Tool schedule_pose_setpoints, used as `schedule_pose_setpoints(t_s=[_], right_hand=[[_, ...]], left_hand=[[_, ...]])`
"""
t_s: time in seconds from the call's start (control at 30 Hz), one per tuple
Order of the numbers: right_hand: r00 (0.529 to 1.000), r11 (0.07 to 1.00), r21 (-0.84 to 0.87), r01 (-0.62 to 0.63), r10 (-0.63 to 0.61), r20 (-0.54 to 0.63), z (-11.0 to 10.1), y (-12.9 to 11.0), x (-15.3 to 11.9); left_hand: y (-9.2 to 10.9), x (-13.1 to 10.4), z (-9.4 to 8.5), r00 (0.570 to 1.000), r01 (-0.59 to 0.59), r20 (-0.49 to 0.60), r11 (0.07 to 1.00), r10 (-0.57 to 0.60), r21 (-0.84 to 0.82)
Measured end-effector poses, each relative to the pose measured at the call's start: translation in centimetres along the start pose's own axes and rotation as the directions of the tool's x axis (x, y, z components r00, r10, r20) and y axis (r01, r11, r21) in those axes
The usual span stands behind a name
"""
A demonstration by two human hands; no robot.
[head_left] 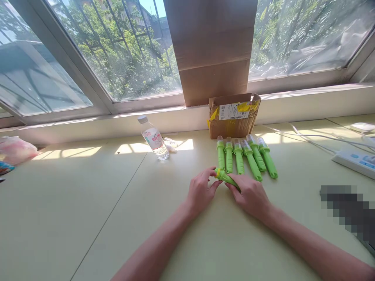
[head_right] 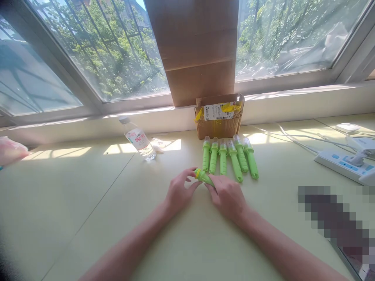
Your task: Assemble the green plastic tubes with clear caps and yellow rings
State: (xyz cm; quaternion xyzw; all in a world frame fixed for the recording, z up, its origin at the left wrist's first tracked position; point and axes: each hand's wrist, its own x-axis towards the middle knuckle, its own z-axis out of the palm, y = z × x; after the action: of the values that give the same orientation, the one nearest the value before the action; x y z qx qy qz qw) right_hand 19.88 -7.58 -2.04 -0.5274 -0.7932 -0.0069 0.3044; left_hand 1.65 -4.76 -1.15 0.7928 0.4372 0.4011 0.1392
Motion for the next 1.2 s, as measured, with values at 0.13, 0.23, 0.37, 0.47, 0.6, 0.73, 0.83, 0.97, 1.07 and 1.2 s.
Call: schedule_pose_setpoints(t_s=[0.13,0.23,0.37,0.47,0.6,0.73,0.83,0.97,1.07,1.2], right_hand=[[1.000,1.000,-0.017,0.011,-0.012,-0.021,0.15,0.21,0.06],[1.000,1.000,-0.010,-0.003,0.003,-0.015,0.28,0.24,0.09],[1.000,1.000,0.018,-0.020,0.021,-0.022,0.37,0.20,0.07],[0.999,0.999,0.037,-0.028,0.029,-0.028,0.35,0.19,0.04],[1.000,0.997,0.077,-0.007,0.009,-0.026,0.20,0.09,0.02],[0.999,0.996,0.092,0.007,-0.004,-0.034,0.01,-0.10,0.04],[1.000,0.995,0.104,0.007,-0.004,-0.028,-0.07,-0.14,0.07],[0.999,0.991,0.136,0.014,-0.009,-0.036,-0.04,-0.10,0.07],[0.998,0.994,0.109,0.000,0.007,-0.067,-0.07,-0.25,0.05],[0.996,0.998,-0.034,-0.053,0.050,-0.074,-0.30,-0.62,0.08]], left_hand=[[-0.02,-0.13,0.07,1.000,-0.005,0.012,1.000,0.005,0.010],[-0.07,-0.22,0.16,1.000,-0.003,-0.004,1.000,0.003,0.017],[-0.08,-0.28,0.25,1.000,-0.006,-0.020,1.000,0.007,0.018],[0.05,-0.26,0.24,0.999,-0.018,-0.028,1.000,0.018,0.010],[0.44,-0.09,0.02,0.999,-0.019,-0.050,0.999,0.018,-0.026],[0.72,0.16,-0.31,0.999,-0.021,-0.032,0.998,0.019,-0.056],[0.66,0.24,-0.37,0.999,-0.032,-0.011,0.998,0.031,-0.051],[0.34,0.12,-0.09,0.998,-0.049,-0.027,0.998,0.048,-0.048],[0.09,-0.03,0.15,0.998,-0.056,-0.035,0.998,0.055,-0.035],[-0.04,-0.11,0.23,0.997,-0.053,-0.052,0.999,0.052,-0.011]])
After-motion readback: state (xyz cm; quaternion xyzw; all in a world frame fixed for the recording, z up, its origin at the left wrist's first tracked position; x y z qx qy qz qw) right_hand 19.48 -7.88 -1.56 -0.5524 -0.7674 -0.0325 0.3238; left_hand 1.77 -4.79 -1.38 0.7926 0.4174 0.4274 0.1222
